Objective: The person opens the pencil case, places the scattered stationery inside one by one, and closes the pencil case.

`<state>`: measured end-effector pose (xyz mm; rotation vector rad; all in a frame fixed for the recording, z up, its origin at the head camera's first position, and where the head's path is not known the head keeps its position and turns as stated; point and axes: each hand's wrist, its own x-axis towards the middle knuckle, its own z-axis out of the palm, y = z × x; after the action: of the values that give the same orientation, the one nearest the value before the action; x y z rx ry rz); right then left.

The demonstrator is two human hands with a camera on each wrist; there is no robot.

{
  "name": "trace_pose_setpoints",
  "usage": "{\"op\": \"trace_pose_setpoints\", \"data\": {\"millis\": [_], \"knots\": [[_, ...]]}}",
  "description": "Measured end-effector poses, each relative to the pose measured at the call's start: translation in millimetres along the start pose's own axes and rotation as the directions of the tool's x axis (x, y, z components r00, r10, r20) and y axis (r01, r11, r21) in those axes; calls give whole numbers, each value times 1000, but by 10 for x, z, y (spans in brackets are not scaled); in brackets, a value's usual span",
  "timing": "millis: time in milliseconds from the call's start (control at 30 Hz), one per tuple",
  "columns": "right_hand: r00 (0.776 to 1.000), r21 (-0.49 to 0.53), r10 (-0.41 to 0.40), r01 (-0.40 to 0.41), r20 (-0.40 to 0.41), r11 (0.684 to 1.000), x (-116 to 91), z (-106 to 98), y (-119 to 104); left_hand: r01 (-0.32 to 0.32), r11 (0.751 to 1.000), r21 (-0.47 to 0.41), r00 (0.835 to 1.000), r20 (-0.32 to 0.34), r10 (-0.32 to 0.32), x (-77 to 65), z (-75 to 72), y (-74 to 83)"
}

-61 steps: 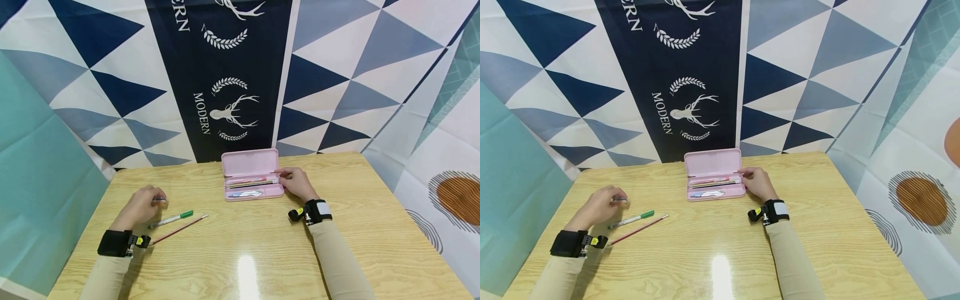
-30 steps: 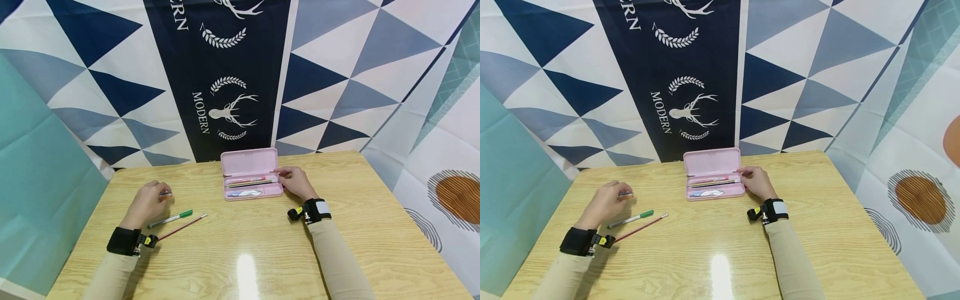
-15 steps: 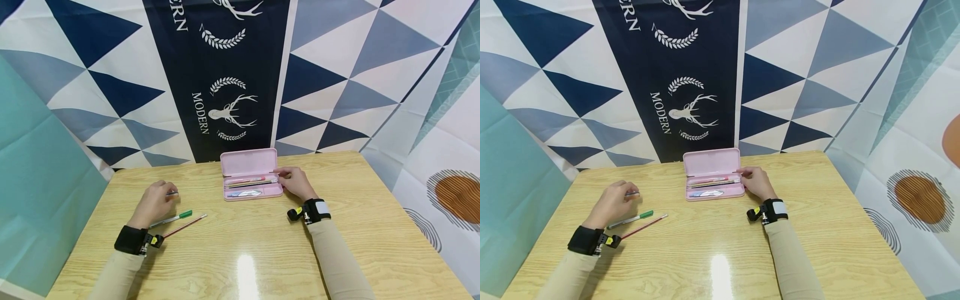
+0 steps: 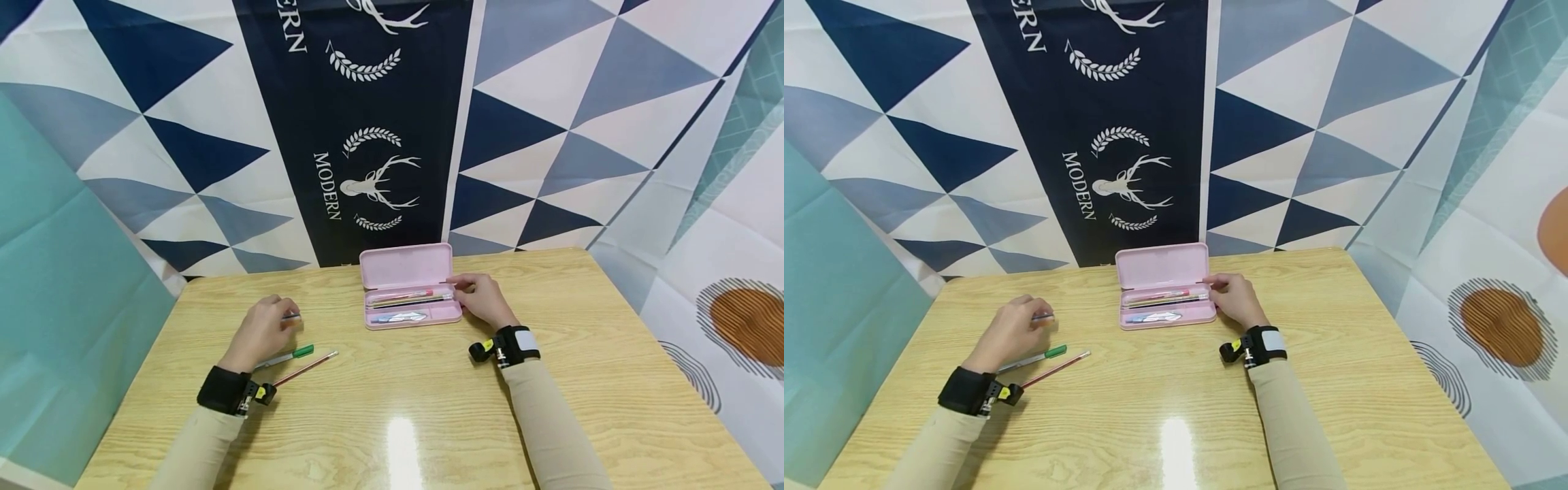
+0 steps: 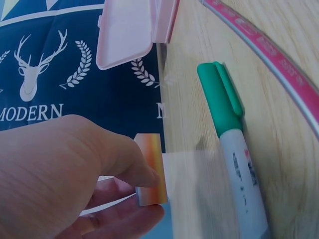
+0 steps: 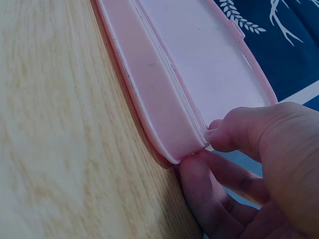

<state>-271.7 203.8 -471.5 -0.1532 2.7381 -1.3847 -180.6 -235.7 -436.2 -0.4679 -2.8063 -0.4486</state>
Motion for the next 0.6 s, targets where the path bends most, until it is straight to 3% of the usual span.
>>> {"op": "trace_pose_setpoints", "data": {"millis": [333, 600], "knots": [[1000, -18, -23, 23, 1, 1000, 3, -2, 0, 30, 999, -18, 999, 43, -29, 74, 56, 103], [1000, -22, -10, 10, 3, 1000, 7, -1, -3, 4, 1000, -31, 999, 48, -3, 131, 106, 187]]}}
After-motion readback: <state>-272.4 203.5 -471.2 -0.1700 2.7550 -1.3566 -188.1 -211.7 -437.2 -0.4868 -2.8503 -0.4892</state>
